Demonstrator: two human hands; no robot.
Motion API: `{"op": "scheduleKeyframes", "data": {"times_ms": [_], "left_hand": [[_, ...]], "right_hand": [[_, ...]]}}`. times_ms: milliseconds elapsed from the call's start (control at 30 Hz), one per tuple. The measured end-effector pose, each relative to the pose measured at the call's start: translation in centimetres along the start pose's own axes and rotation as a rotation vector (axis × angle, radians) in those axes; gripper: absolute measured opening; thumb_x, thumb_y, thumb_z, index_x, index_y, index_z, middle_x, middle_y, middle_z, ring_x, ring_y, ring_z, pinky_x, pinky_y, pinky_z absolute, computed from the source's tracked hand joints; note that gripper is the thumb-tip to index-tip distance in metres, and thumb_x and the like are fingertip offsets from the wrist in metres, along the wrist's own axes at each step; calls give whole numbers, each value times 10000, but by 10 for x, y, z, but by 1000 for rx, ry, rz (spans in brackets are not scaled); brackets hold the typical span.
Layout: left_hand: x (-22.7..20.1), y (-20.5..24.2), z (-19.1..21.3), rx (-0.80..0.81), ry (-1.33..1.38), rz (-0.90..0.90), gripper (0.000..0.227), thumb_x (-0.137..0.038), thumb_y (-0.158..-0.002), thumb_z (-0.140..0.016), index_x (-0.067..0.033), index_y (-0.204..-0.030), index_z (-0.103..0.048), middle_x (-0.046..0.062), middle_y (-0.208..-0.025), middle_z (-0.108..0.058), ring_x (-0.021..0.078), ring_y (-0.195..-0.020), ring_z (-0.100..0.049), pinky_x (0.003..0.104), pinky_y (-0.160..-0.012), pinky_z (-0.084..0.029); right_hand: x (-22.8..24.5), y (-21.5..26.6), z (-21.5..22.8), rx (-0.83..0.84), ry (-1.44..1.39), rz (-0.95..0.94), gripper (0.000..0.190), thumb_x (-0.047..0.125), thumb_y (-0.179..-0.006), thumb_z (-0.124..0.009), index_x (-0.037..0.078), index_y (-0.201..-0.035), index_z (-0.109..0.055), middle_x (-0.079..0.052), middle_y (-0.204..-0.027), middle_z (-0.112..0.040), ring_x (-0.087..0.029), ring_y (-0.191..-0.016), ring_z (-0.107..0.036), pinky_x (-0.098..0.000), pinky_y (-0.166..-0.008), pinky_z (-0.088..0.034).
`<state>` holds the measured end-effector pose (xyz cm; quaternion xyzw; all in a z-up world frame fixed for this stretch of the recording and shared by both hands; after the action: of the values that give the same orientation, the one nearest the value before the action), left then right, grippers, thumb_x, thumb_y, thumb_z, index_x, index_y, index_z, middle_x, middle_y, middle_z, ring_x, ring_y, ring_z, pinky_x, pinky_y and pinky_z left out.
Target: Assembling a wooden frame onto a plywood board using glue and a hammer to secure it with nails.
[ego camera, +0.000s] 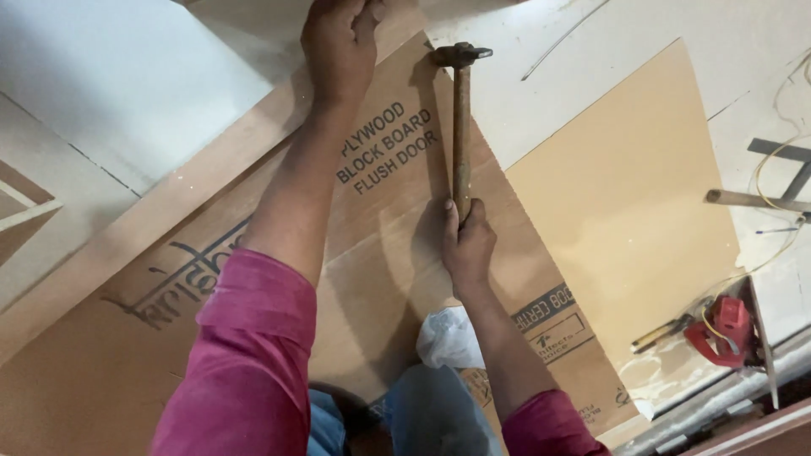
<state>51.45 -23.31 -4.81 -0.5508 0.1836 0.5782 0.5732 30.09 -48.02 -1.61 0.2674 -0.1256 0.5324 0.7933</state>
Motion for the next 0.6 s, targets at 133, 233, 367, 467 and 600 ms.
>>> {"op": "scheduleKeyframes", "data": {"times_ms": [133,233,367,467,600], "left_hand": [[8,1,-1,-6,-38,45,66,-50,-960,-755,-51,-1007,-708,87,-933,-735,285,-883,-721,388,-777,-578],[-6,-6,3,47,108,76,83,-46,-942,-777,-91,-1004,-747,39,-949,-765,232,-893,-740,357,-785,-592],[-18,-13,3,80,56,47,102,-13,-901,-793,-98,-953,-771,17,-968,-761,222,-929,-718,357,-816,-583],[-19,-11,2,81,2,0,117,-9,-883,-802,-105,-946,-782,14,-1006,-769,229,-959,-717,376,-839,-580],[-24,-12,-1,66,-98,-105,135,-26,-860,-805,-91,-970,-762,31,-1123,-766,245,-1044,-714,394,-903,-584]], "right_hand": [[-3,1,2,7,-28,21,301,313,-1055,-594,13,-1062,-588,-218,-750,-679,-392,-698,-702,-479,-614,-528],[-5,-4,10,38,-104,22,304,318,-1055,-602,15,-1071,-606,-179,-735,-667,-319,-655,-688,-436,-600,-526],[8,-10,23,191,-234,-86,303,323,-1066,-584,20,-1064,-601,-91,-694,-595,-184,-601,-586,-359,-550,-482],[37,-15,40,291,-320,-147,294,318,-1065,-558,25,-1064,-584,-35,-692,-585,-122,-579,-564,-318,-523,-480],[84,-22,64,342,-302,-158,268,306,-1057,-532,44,-1093,-575,-17,-699,-596,-101,-561,-569,-294,-502,-484]]}}
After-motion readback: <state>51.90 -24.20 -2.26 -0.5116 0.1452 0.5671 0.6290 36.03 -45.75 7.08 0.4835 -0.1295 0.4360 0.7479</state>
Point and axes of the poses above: each hand's wrist, its own y-axis away from the middle knuckle, its own z-axis out of the back of the hand, x = y × z, the point moved 8 cm from there along -y, towards the middle knuckle
